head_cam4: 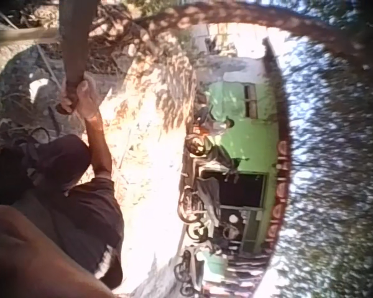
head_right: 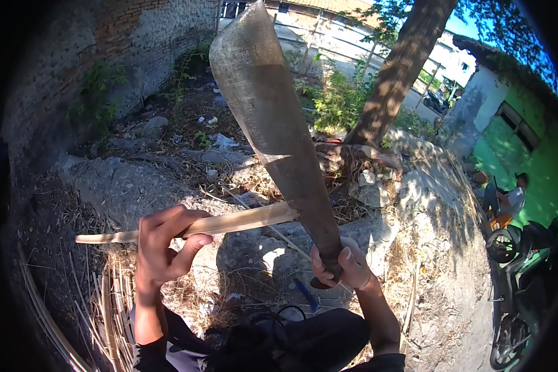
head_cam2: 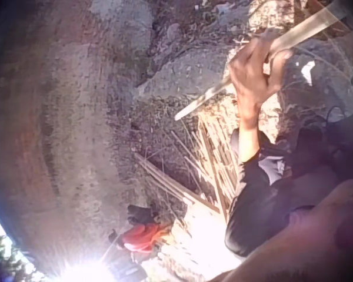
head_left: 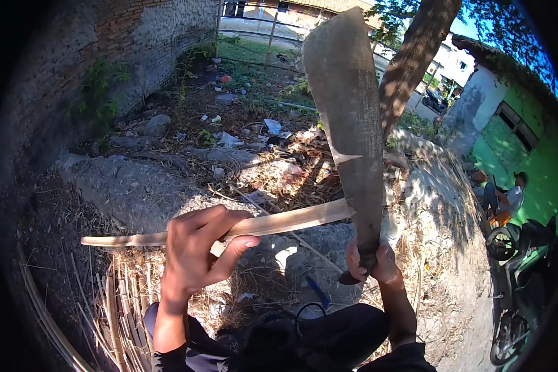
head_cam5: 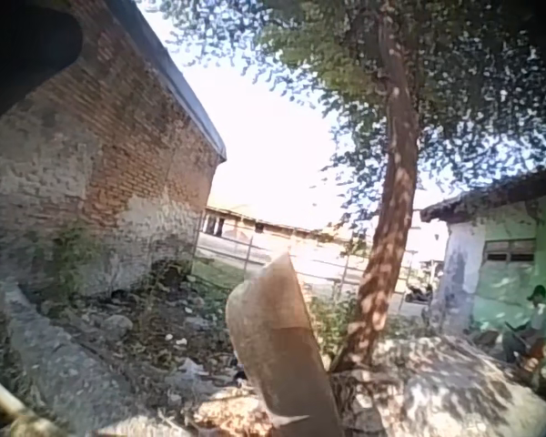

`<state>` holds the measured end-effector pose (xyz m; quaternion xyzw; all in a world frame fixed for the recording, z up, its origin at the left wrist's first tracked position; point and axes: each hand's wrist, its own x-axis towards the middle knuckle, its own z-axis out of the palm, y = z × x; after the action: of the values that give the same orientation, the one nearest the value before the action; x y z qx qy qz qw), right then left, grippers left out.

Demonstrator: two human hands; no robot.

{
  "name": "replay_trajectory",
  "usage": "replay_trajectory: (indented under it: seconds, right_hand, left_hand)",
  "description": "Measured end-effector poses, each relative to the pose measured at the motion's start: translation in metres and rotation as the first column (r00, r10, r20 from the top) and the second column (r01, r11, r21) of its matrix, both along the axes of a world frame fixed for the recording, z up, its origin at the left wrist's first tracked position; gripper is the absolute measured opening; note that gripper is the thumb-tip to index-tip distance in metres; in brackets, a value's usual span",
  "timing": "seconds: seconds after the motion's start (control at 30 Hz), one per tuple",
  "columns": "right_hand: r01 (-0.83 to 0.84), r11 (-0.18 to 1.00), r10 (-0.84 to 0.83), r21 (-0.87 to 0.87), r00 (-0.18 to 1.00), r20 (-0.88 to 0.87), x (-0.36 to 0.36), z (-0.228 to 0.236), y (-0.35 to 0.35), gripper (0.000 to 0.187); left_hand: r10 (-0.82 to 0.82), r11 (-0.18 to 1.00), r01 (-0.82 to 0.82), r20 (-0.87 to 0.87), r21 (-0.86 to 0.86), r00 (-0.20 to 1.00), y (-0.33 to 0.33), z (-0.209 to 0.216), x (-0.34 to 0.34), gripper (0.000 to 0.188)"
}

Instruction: The person breaks a bamboo strip by hand, trims it with a utility knife, cuts and shapes bamboo pieces using a machete, and separates thin bamboo strips by hand.

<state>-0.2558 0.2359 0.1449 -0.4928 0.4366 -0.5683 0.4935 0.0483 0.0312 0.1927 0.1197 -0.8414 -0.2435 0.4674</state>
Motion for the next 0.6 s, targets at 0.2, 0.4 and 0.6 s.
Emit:
replay_trajectory:
  seconds: [0.2, 0.4, 0.6]
  right_hand:
    - [-0.112, 0.994, 0.113, -0.01, 0.993, 0.029, -0.006, -0.025, -0.015, 0.085]
    - [-0.171, 0.981, 0.164, -0.091, 0.983, -0.082, 0.003, -0.028, -0.016, 0.082]
    - [-0.16, 0.973, 0.13, -0.167, 0.975, -0.179, 0.011, -0.032, -0.016, 0.079]
  left_hand:
    - [0.192, 0.963, -0.162, 0.123, -0.217, 0.974, 0.006, 0.004, 0.021, 0.035]
    - [0.137, 0.976, -0.107, 0.154, -0.192, 0.978, 0.001, -0.003, 0.029, 0.037]
    - [0.089, 0.991, -0.077, 0.116, -0.107, 0.989, 0.001, -0.004, 0.03, 0.034]
